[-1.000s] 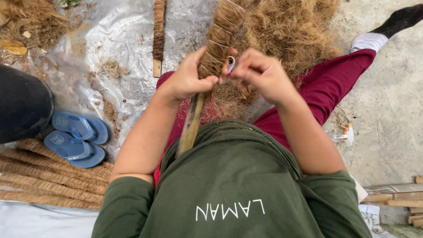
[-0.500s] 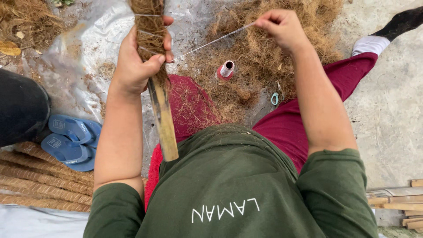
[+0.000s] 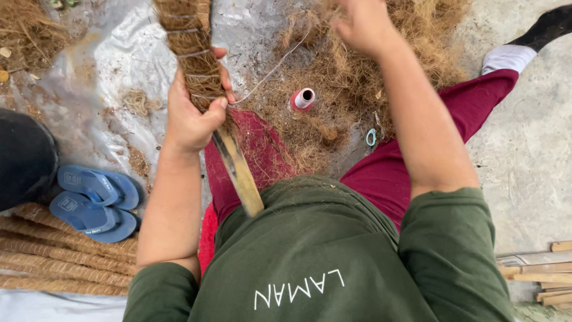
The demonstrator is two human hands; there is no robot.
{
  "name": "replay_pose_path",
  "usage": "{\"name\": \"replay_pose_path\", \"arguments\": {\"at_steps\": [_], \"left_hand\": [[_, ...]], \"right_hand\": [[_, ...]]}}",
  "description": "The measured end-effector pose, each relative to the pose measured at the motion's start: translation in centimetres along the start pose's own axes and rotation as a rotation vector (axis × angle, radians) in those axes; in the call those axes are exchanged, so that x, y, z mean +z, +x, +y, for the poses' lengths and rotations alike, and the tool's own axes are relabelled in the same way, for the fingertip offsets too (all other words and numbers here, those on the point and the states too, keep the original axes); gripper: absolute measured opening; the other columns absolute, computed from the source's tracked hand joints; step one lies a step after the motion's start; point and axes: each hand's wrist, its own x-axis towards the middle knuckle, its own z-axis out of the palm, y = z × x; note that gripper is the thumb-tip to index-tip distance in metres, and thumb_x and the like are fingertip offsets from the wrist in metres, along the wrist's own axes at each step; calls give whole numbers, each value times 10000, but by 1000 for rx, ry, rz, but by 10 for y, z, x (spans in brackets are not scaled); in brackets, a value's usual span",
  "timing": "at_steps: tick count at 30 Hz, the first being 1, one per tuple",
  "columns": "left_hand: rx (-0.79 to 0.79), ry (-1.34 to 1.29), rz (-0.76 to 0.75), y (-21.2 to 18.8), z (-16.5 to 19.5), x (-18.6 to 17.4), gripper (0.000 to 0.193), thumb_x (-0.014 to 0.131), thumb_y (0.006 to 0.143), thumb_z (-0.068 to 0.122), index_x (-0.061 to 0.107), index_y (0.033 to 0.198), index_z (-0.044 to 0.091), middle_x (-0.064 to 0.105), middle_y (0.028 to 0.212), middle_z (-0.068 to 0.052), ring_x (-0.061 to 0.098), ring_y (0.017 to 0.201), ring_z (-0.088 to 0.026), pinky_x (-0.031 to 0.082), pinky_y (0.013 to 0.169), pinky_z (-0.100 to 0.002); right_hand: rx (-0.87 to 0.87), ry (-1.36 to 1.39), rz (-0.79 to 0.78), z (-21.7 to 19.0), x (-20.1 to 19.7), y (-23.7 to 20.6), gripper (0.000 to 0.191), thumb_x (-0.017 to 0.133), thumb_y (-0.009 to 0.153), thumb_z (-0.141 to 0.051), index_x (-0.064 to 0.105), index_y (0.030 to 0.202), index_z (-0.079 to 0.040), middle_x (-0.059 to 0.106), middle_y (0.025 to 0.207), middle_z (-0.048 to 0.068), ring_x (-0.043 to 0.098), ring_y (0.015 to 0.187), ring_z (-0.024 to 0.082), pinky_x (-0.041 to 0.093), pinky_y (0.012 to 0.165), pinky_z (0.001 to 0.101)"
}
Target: The person sits on a plastic sheet and assembles a broom by hand. They gather coconut coir fibers, wrap them around a wooden handle, and secure the bundle by winding a thin wire around it.
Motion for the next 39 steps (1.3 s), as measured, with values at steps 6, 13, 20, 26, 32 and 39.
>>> {"name": "replay_pose_path", "arguments": {"at_steps": [6, 13, 20, 26, 32, 39], "left_hand": [[-55, -61, 53, -4, -15, 7, 622, 535, 886, -114, 455, 1495, -11, 601, 1075, -66, 632, 940, -138, 547, 915, -278], [-84, -78, 67, -8, -27, 9, 633, 533, 880, -114, 447, 1497, -1, 599, 1075, -62, 629, 935, -136, 540, 910, -277], [-80, -56, 80, -9, -27, 14, 639, 534, 869, -112, 451, 1493, -2, 605, 1135, -64, 631, 932, -130, 543, 919, -277], [-81, -79, 40, -10, -28, 21, 642, 546, 883, -115, 442, 1504, 12, 606, 1165, -68, 629, 1010, -142, 551, 948, -295], [-67, -56, -15, -7, -26, 30, 659, 546, 883, -123, 436, 1517, 19, 605, 1169, -77, 631, 988, -139, 552, 921, -293], [-30, -23, -29, -13, -18, 36, 642, 543, 894, -110, 423, 1512, 15, 602, 1170, -69, 634, 1000, -135, 559, 934, -290]], "right_hand": [[460, 97, -373, -56, 37, -112, 150, 578, 928, -9, 690, 852, -75, 663, 920, 100, 661, 811, 210, 562, 659, 343], [432, 64, -764, -112, 54, -178, 791, 859, 556, -374, 616, 1262, -115, 611, 1206, 208, 595, 1112, 415, 509, 862, 622], [591, 213, -925, -97, 56, -188, 425, 633, 890, -70, 690, 1286, -212, 666, 1284, 96, 665, 1134, 276, 576, 909, 450], [617, 604, -841, -31, 8, -210, 455, 601, 868, 44, 739, 1258, -144, 724, 1234, 87, 675, 1115, 246, 505, 1007, 378], [780, 1083, -474, 3, -31, -255, 358, 569, 891, 126, 730, 1179, -13, 705, 1216, 80, 651, 1126, 190, 501, 1009, 333], [923, 1623, 106, -25, -53, -268, 427, 592, 922, 129, 620, 1323, -13, 656, 1393, 120, 625, 1254, 230, 519, 1073, 360]]}}
